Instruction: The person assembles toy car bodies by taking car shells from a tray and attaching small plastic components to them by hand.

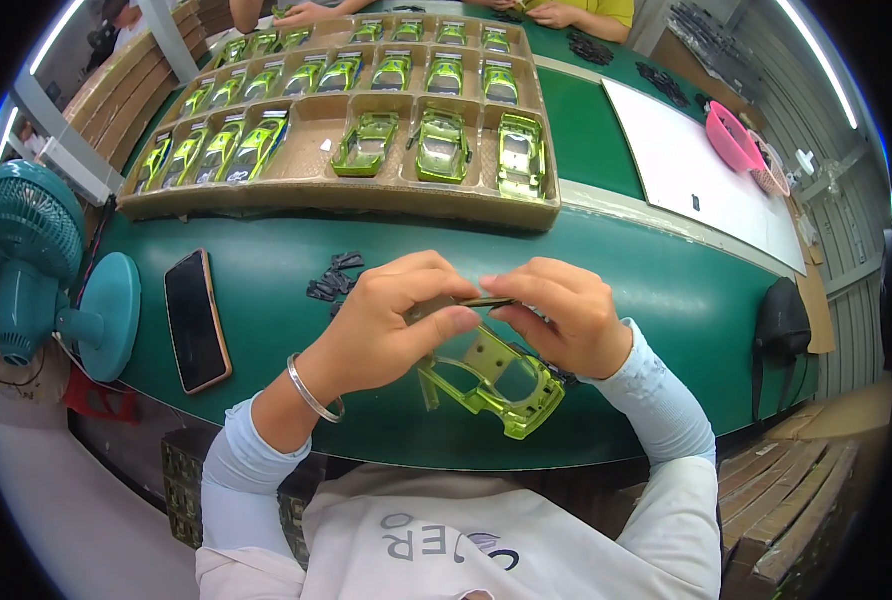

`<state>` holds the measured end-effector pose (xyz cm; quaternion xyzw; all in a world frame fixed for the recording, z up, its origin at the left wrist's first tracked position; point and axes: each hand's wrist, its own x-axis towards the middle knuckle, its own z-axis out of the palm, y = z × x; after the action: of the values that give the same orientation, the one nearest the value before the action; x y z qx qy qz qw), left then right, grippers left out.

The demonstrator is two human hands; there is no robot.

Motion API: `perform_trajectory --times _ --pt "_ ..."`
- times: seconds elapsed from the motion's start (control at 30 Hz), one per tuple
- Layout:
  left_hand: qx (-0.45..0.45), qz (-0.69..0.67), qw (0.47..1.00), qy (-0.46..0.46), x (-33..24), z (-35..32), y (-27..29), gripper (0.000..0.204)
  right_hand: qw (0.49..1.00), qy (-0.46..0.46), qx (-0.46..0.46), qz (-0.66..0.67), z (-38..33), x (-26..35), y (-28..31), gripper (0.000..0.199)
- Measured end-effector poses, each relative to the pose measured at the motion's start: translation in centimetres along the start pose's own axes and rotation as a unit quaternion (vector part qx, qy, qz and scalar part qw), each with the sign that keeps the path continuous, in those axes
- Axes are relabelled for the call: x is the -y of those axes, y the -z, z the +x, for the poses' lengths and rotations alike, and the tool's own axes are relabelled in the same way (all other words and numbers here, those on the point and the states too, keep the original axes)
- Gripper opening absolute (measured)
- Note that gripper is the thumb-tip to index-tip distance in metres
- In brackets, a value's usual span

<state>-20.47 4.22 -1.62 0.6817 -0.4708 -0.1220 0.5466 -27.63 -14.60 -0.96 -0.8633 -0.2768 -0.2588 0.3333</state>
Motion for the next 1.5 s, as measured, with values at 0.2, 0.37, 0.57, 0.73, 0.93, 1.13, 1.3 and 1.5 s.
perform_trajectory --times 0.2,0.37,0.57,0.73,0.93,1.13,1.3,1.5 --pt "-0.021 0.069 0.996 -0.057 0.2 -0.3 -0.4 0.017 1.000 0.010 0.017 -0.014 -0.2 -0.1 -0.1 0.017" --pt "-0.018 0.105 0.987 -0.123 0.4 -0.4 -0.3 0.017 1.000 -0.019 -0.002 0.006 -0.2 0.4 -0.1 0.019" --pt "-0.058 -0.189 0.980 -0.035 0.9 -0.4 -1.5 0.017 0.942 -0.180 -0.054 0.277 -0.2 0.7 0.1 0.020" --pt "-0.025 -0.017 0.997 -0.077 1.4 0.1 -0.9 0.022 0.988 -0.066 -0.045 0.135 -0.2 0.9 -0.4 0.026" --pt "0.016 0.124 0.991 -0.056 -0.7 -0.2 -0.4 0.030 0.996 -0.022 -0.065 0.062 -0.5 0.9 -0.4 0.024" --pt "-0.002 0.178 0.982 -0.069 -1.2 -0.5 -0.5 0.028 0.997 0.027 -0.052 0.053 -0.5 0.7 -0.7 0.029" --pt "-0.003 0.224 0.968 -0.114 -1.1 -0.7 -0.8 0.027 0.996 0.044 -0.050 0.066 -0.7 0.6 -1.1 0.033" --pt "0.002 0.241 0.952 -0.187 -1.3 -0.7 -1.0 0.027 0.995 0.061 -0.037 0.067 -0.4 1.6 -0.9 0.028"
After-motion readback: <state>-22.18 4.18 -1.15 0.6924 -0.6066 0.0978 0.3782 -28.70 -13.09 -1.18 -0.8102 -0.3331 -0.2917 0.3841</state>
